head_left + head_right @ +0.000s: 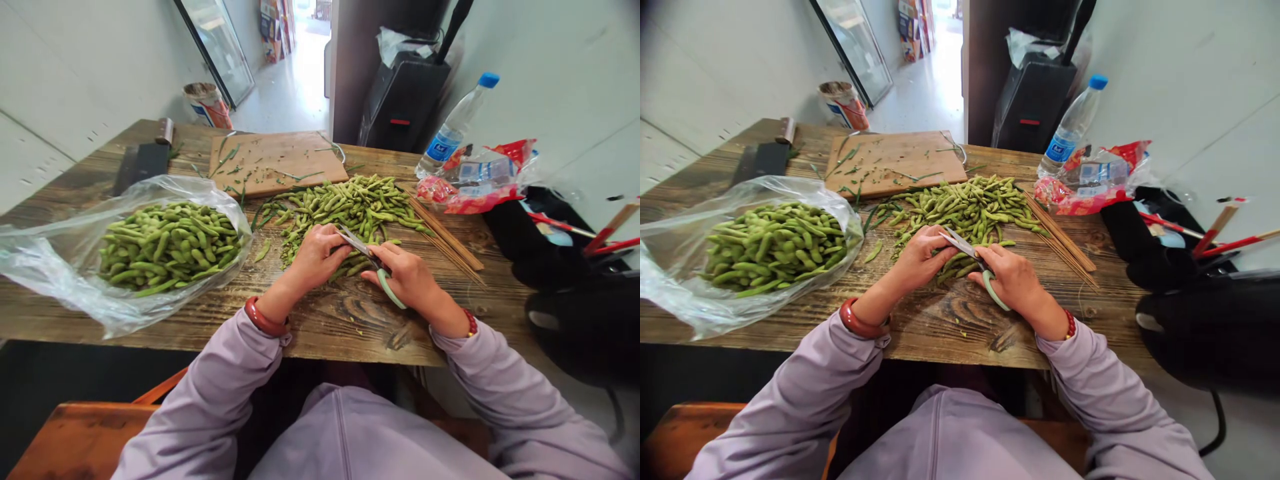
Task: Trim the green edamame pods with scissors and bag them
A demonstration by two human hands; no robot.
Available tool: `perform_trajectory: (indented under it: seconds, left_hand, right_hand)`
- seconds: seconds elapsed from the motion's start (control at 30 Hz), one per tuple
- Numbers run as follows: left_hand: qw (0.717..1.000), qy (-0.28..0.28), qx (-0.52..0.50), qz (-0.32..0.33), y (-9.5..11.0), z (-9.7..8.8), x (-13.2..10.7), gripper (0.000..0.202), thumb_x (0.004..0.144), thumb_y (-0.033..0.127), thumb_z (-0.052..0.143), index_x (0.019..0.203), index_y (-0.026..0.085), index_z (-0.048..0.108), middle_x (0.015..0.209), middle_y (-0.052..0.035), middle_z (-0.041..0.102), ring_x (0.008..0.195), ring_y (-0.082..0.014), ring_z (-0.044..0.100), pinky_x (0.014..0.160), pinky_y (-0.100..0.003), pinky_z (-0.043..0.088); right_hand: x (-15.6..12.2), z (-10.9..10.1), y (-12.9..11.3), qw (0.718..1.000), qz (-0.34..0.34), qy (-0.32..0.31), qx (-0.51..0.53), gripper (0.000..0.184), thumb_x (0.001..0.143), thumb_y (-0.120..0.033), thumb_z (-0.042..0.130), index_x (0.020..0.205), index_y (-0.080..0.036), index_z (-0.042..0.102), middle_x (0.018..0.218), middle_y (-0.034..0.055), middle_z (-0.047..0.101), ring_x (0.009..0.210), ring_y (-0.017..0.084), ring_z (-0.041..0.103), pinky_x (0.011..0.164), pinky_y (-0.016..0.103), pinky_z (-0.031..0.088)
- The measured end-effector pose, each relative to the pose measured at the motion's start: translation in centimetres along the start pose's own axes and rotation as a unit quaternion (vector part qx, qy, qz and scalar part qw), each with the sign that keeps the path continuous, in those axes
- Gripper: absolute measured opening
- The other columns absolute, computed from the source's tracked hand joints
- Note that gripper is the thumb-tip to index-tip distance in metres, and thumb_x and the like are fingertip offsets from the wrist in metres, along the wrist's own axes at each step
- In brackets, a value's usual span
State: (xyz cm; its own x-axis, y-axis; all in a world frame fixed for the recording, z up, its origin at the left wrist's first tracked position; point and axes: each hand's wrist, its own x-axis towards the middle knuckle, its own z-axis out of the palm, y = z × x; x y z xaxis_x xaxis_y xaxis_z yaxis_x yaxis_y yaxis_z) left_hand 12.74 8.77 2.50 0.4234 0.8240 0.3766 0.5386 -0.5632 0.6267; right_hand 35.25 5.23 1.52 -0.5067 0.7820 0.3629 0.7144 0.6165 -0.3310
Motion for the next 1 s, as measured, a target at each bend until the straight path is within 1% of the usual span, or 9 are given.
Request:
perform_trajectory:
  seconds: [0.2, 0.33, 0.4, 0.5, 0.6, 0.67, 0.77, 0.87, 1.0]
  left_hand:
    - [0.996, 0.069, 0.040, -0.050, 0.0, -0.4, -0.1, 0.012, 0.086, 0.025, 0.068, 0.088, 0.020, 0.078, 0.085, -0.0058, 0.065, 0.089, -0.0213, 0.056, 0.087, -0.040, 0.043]
    - [0.983, 0.113, -0.087, -0.114, 0.1, -0.8, 0.0, 0.007, 0.081, 0.025, 0.071, 0.083, 0.019, 0.075, 0.072, -0.0010, 0.059, 0.077, -0.0170, 0.053, 0.078, -0.034, 0.042]
    - [0.954, 0.121, -0.227, -0.157, 0.1, -1.0, 0.1, 0.010, 0.078, 0.027, 0.074, 0.082, 0.018, 0.072, 0.068, 0.0014, 0.056, 0.068, -0.0132, 0.050, 0.069, -0.029, 0.041]
    - [0.875, 0.116, -0.424, -0.204, 0.1, -1.2, 0.1, 0.019, 0.074, 0.029, 0.079, 0.084, 0.017, 0.068, 0.069, 0.0022, 0.058, 0.064, -0.0096, 0.052, 0.062, -0.024, 0.041]
    - [0.808, 0.101, -0.529, -0.239, 0.3, -1.4, 0.1, 0.028, 0.070, 0.030, 0.084, 0.084, 0.015, 0.064, 0.070, 0.0017, 0.062, 0.064, -0.0086, 0.057, 0.063, -0.022, 0.046]
    - [0.784, 0.094, -0.560, -0.252, 0.4, -1.4, 0.1, 0.032, 0.068, 0.030, 0.086, 0.084, 0.015, 0.062, 0.072, 0.0011, 0.065, 0.064, -0.0085, 0.061, 0.063, -0.022, 0.049]
    - [0.775, 0.082, -0.572, -0.255, 0.5, -1.3, 0.2, 0.036, 0.066, 0.031, 0.087, 0.084, 0.015, 0.061, 0.072, 0.0005, 0.067, 0.064, -0.0086, 0.063, 0.062, -0.021, 0.050]
    - [0.783, 0.066, -0.564, -0.252, 0.7, -1.2, 0.1, 0.036, 0.066, 0.033, 0.088, 0.082, 0.014, 0.061, 0.070, 0.0008, 0.066, 0.062, -0.0085, 0.062, 0.061, -0.021, 0.049]
    - [0.822, 0.046, -0.516, -0.235, 0.9, -1.0, 0.0, 0.033, 0.070, 0.036, 0.085, 0.078, 0.013, 0.063, 0.067, 0.0002, 0.066, 0.060, -0.0088, 0.059, 0.059, -0.021, 0.047]
  right_hand:
    - [0.1, -0.1, 0.2, 0.999, 0.017, 0.048, 0.005, 0.040, 0.090, -0.036, 0.070, 0.125, -0.015, 0.063, 0.098, 0.0103, 0.068, 0.082, 0.026, 0.069, 0.071, 0.037, 0.057]
    - [0.0, -0.1, 0.5, 0.996, 0.025, 0.081, 0.027, 0.043, 0.092, -0.036, 0.069, 0.129, -0.016, 0.060, 0.101, 0.0102, 0.067, 0.075, 0.022, 0.066, 0.069, 0.037, 0.057]
    - [0.0, 0.0, 0.5, 0.995, 0.023, 0.088, 0.040, 0.045, 0.092, -0.036, 0.068, 0.131, -0.018, 0.059, 0.106, 0.0109, 0.067, 0.076, 0.022, 0.066, 0.071, 0.038, 0.058]
    - [-0.1, 0.2, 0.5, 0.994, 0.024, 0.098, 0.046, 0.047, 0.091, -0.038, 0.069, 0.134, -0.022, 0.058, 0.111, 0.0114, 0.067, 0.081, 0.023, 0.067, 0.075, 0.040, 0.059]
    - [-0.1, 0.3, 0.6, 0.993, 0.022, 0.101, 0.050, 0.048, 0.091, -0.038, 0.069, 0.135, -0.022, 0.057, 0.113, 0.0117, 0.067, 0.087, 0.025, 0.068, 0.079, 0.042, 0.059]
    - [-0.1, 0.4, 0.6, 0.994, 0.018, 0.097, 0.054, 0.049, 0.090, -0.037, 0.070, 0.135, -0.022, 0.057, 0.114, 0.0118, 0.067, 0.088, 0.025, 0.068, 0.080, 0.042, 0.059]
    - [0.0, 0.5, 0.6, 0.994, 0.007, 0.094, 0.049, 0.050, 0.089, -0.036, 0.072, 0.134, -0.021, 0.057, 0.113, 0.0123, 0.066, 0.089, 0.025, 0.068, 0.080, 0.042, 0.059]
    - [0.0, 0.5, 0.5, 0.995, -0.008, 0.095, 0.041, 0.052, 0.088, -0.035, 0.073, 0.135, -0.019, 0.056, 0.113, 0.0128, 0.066, 0.091, 0.026, 0.068, 0.081, 0.042, 0.059]
    - [0.0, 0.5, 0.4, 0.995, -0.013, 0.096, 0.035, 0.054, 0.088, -0.036, 0.073, 0.137, -0.022, 0.055, 0.112, 0.0119, 0.066, 0.096, 0.028, 0.067, 0.085, 0.044, 0.059]
